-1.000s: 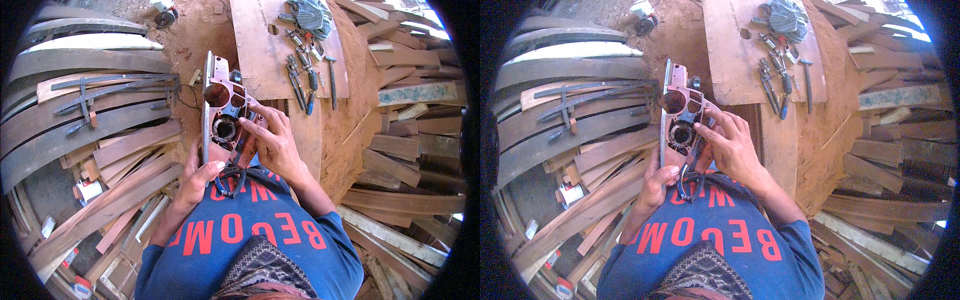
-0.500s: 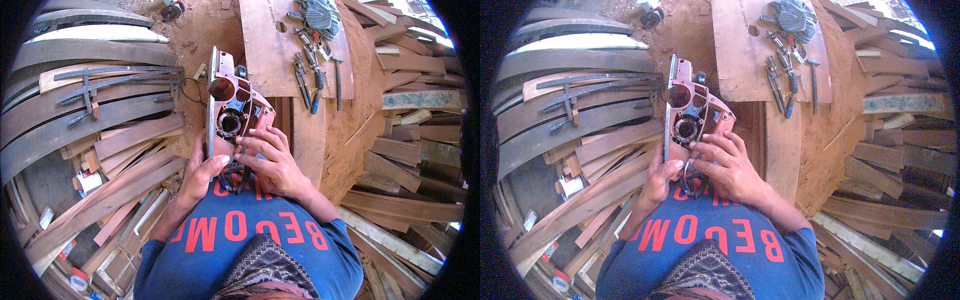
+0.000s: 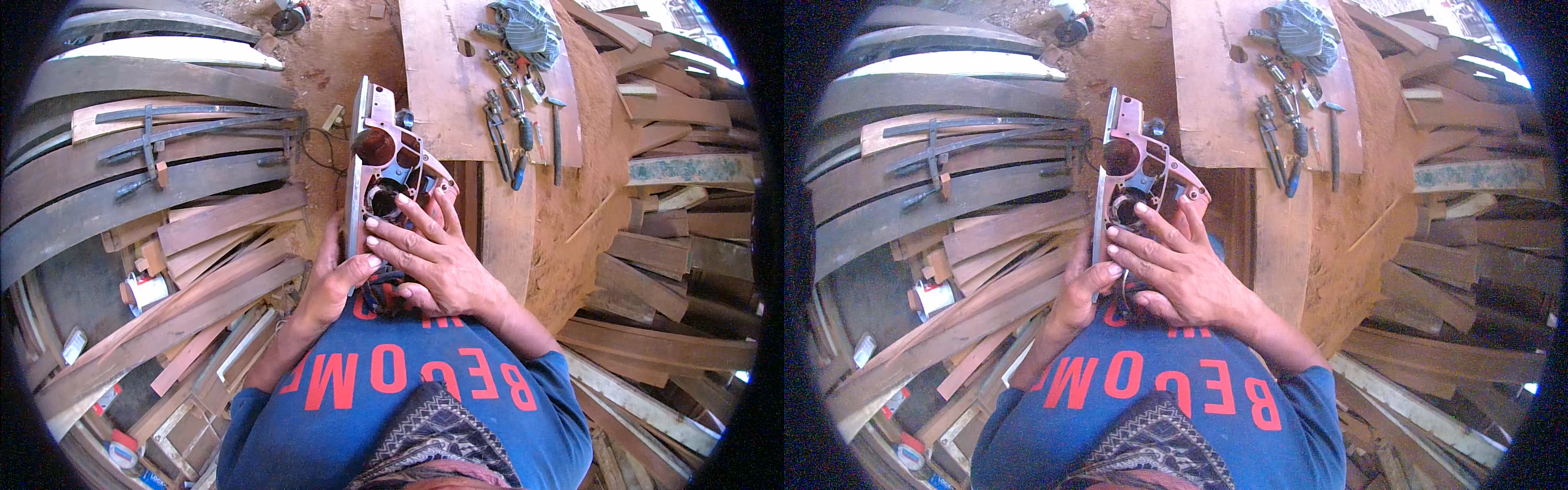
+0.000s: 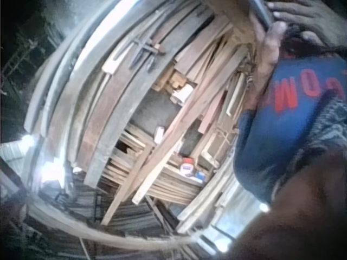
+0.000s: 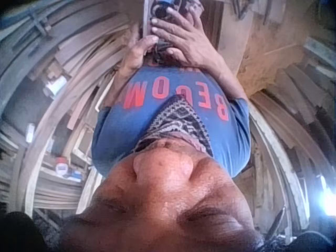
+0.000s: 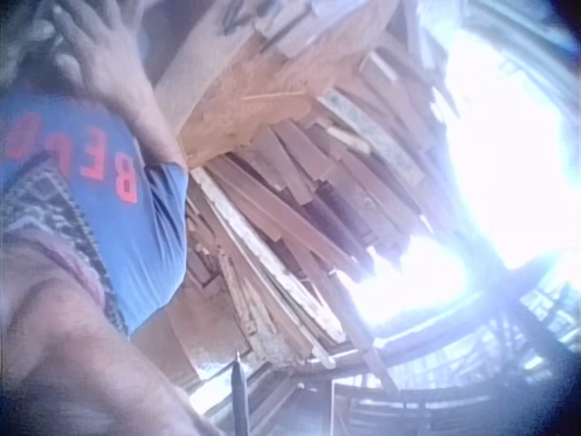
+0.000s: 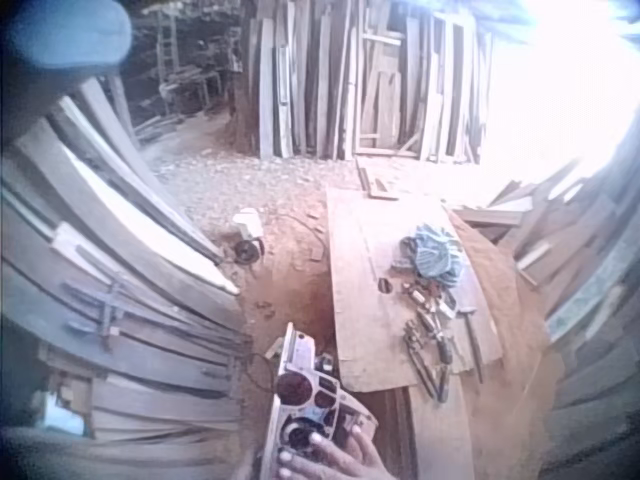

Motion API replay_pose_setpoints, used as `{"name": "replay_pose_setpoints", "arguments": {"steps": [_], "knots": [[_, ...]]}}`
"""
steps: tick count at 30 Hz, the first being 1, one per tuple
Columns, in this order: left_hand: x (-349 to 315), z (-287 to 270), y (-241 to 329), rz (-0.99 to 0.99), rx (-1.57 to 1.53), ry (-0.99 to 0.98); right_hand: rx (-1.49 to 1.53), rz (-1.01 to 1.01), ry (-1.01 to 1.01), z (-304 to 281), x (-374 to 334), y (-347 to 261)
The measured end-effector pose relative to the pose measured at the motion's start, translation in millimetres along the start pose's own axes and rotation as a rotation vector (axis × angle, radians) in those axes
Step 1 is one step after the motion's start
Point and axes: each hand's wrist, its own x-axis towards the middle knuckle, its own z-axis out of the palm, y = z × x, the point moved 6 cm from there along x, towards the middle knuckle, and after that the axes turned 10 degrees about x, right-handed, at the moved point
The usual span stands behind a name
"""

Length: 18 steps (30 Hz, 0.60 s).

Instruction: The person assembles a handheld power tool, likely a jigsaw, by inserting a motor component into the tool's body and securing it. They then retrieve a small cylindrical part and use a screwdriver to tighten a screw on it.

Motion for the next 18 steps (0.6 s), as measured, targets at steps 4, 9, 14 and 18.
{"name": "replay_pose_setpoints", "arguments": {"steps": [4,9,14,18], "knots": [[-2,-1,-1,-0.002,0.036,-0.041,-0.009,-0.025,-0.046,2,10,-1],[0,0,-8,0.059,0.115,-0.011,-0.127,0.029,-0.034,-14,31,3],[-5,5,-2,-0.039,0.122,-0.065,-0.231,0.102,0.056,-24,39,12],[-7,0,-10,-0.021,0.152,-0.027,-0.16,0.022,-0.073,-9,31,-4]]}}
